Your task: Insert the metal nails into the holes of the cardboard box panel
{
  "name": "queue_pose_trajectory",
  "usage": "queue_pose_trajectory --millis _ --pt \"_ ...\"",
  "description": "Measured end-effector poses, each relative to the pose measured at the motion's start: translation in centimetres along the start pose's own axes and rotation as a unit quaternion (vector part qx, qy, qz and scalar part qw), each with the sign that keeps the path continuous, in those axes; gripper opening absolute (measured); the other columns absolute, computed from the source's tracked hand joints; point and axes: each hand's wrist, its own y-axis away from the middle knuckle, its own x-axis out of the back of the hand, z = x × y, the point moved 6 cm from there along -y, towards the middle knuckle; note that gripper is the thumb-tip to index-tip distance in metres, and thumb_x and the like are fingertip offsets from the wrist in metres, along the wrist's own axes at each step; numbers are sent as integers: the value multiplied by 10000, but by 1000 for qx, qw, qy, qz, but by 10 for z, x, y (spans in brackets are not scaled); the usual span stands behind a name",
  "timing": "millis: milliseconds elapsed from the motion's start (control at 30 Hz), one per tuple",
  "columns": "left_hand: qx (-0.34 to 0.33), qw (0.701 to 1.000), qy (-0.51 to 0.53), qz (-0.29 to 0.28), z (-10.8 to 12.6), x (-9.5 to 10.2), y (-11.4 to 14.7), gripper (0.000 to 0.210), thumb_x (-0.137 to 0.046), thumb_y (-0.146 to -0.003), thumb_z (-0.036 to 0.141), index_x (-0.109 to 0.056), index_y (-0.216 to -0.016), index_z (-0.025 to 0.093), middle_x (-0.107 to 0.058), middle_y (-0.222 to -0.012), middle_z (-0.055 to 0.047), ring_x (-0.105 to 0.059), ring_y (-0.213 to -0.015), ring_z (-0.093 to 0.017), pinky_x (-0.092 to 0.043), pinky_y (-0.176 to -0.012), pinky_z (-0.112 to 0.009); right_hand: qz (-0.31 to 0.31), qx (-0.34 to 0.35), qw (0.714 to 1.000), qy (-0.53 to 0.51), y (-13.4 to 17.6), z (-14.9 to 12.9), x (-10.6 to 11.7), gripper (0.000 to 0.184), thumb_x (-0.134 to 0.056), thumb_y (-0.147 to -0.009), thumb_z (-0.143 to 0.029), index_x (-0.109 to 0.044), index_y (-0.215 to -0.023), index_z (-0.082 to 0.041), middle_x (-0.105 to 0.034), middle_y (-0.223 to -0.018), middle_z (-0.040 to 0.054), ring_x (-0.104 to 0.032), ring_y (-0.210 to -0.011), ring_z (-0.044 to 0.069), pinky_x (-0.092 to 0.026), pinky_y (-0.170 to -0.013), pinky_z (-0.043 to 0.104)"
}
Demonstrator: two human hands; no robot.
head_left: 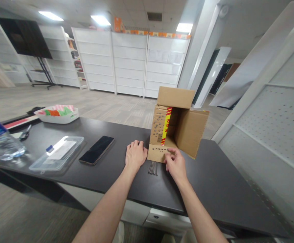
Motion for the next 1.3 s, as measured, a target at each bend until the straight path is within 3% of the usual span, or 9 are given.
queue_pose_trajectory --millis 233,533,833,1300 --pt "-4 1000 -4 1 1 0 0 295 -431 -933 264 -648 -1122 197 -631 -1147 -112 -549 -1113 -257 -392 -965 -396 7 -14 998 -64 -4 0 1 371 -593 -721 -403 -535 -1003 -168 -711 -685 7 -467 -326 92 -336 -337 221" --pt "-8 1000 0 11 -1 -2 0 289 -445 -927 268 -645 -1122 197 -634 -1126 -105 -556 -1099 -262 -391 -961 -399 16 -14 993 -113 -7 3 4 357 -652 -714 -433 -584 -936 -162 -762 -851 85 -492 -400 90 -337 -369 227" --pt "1 1000 3 -3 0 -1 0 298 -438 -930 265 -643 -1139 208 -632 -1148 -108 -547 -1121 -258 -386 -975 -395 42 -32 993 -106 -7 8 9 371 -652 -714 -423 -615 -968 -155 -747 -790 51 -485 -381 91 -343 -358 228" --pt "2 1000 1 -8 1 0 0 312 -432 -934 265 -640 -1160 207 -633 -1173 -110 -542 -1135 -257 -386 -983 -398 37 -33 989 -136 -7 7 8 357 -667 -694 -408 -635 -932 -144 -772 -853 100 -491 -388 92 -339 -344 222"
